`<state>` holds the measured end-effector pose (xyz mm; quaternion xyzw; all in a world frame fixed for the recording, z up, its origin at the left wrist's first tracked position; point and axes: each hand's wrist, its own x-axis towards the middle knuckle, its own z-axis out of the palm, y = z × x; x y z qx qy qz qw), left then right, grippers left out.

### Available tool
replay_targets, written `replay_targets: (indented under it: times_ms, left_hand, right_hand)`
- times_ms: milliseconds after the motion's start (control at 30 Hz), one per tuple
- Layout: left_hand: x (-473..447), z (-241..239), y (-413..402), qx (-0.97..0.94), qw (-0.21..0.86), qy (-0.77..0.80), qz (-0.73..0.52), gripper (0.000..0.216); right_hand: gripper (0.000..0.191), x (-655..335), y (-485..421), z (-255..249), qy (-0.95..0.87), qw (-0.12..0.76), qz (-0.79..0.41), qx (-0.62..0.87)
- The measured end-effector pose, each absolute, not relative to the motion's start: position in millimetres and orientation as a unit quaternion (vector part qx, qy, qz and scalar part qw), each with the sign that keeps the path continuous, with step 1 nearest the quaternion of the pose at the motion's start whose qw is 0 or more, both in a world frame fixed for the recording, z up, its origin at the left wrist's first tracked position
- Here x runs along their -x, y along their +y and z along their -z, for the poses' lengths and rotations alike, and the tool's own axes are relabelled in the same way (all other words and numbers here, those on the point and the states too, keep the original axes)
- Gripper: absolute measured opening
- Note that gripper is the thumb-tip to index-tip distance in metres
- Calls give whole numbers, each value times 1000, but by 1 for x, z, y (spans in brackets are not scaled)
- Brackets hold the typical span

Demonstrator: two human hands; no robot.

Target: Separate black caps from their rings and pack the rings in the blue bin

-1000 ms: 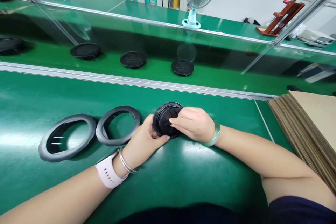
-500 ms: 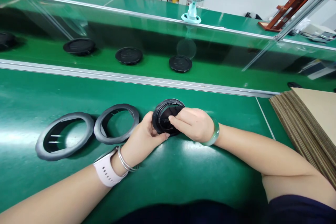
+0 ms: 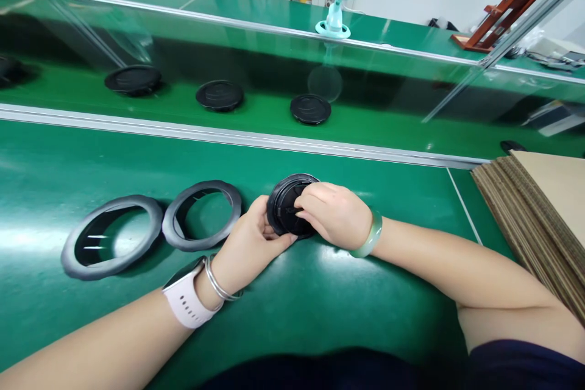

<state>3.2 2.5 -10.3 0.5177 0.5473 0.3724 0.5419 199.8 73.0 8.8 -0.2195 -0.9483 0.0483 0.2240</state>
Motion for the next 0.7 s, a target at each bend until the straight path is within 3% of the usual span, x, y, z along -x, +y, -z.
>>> replay_targets:
  times_ms: [300, 700]
  left_hand:
    - [-4, 11, 4, -512, 539, 553, -377, 45]
    - [-4, 16, 2, -527, 516, 562, -373, 45]
  right_hand:
    - [24, -198, 63, -14, -949, 201, -29, 241]
    - [30, -196, 63, -8, -938, 246, -30, 244]
